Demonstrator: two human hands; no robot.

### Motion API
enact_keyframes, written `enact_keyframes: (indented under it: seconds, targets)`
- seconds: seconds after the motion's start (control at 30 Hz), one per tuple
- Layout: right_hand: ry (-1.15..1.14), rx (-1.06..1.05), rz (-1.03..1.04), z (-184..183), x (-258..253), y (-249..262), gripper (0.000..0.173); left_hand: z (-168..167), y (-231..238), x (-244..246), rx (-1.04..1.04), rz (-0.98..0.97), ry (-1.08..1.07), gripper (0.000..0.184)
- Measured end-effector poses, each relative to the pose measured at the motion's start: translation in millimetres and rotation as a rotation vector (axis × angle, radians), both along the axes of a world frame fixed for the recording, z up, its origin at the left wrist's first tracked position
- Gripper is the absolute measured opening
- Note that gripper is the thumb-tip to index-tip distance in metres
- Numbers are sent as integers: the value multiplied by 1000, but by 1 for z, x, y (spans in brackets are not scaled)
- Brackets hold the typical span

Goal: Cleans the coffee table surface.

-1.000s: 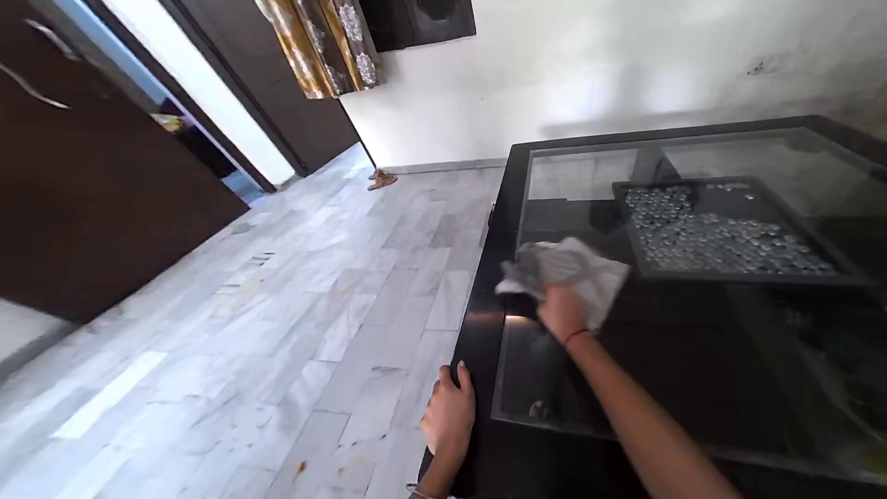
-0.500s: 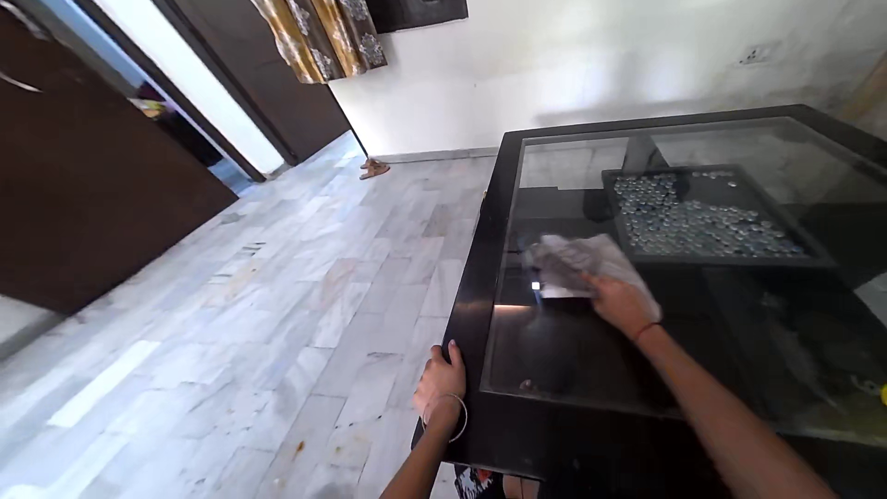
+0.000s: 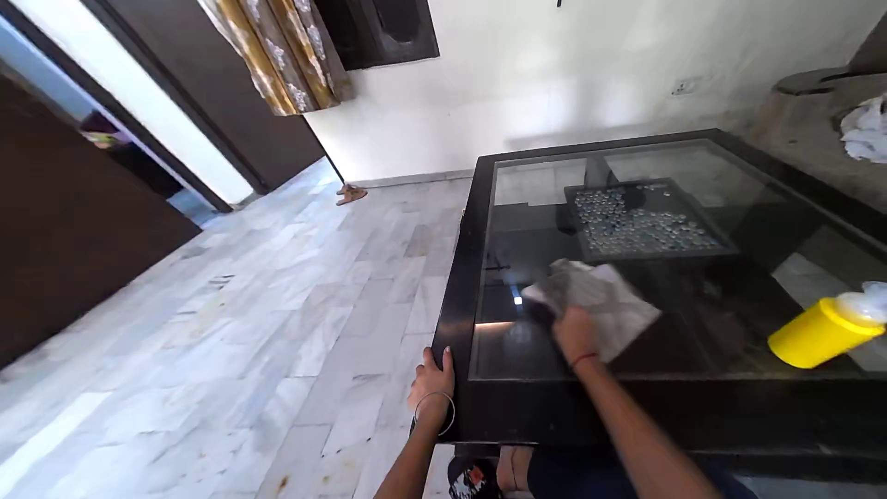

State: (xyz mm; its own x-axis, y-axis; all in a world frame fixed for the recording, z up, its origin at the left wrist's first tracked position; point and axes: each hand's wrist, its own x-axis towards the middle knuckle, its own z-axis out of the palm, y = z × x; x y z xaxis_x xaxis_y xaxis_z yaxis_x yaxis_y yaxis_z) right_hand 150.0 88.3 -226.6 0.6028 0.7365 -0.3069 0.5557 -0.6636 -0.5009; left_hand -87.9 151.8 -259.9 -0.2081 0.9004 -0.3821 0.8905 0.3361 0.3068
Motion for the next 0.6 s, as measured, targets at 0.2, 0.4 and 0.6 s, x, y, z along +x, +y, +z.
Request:
enact_keyframes:
  seconds: [0.2,0.4,0.6]
  targets:
    - [-8,56,894,-13,-119,11,54,2,-22,-6,-54,82,104,56]
    - [-217,139,971,-22,-13,7,55,-5,-16,-5,27,86,65,54]
    - [-499,-18,293,-34,150,-45,54,-5,-15,-1,20,99,81,56]
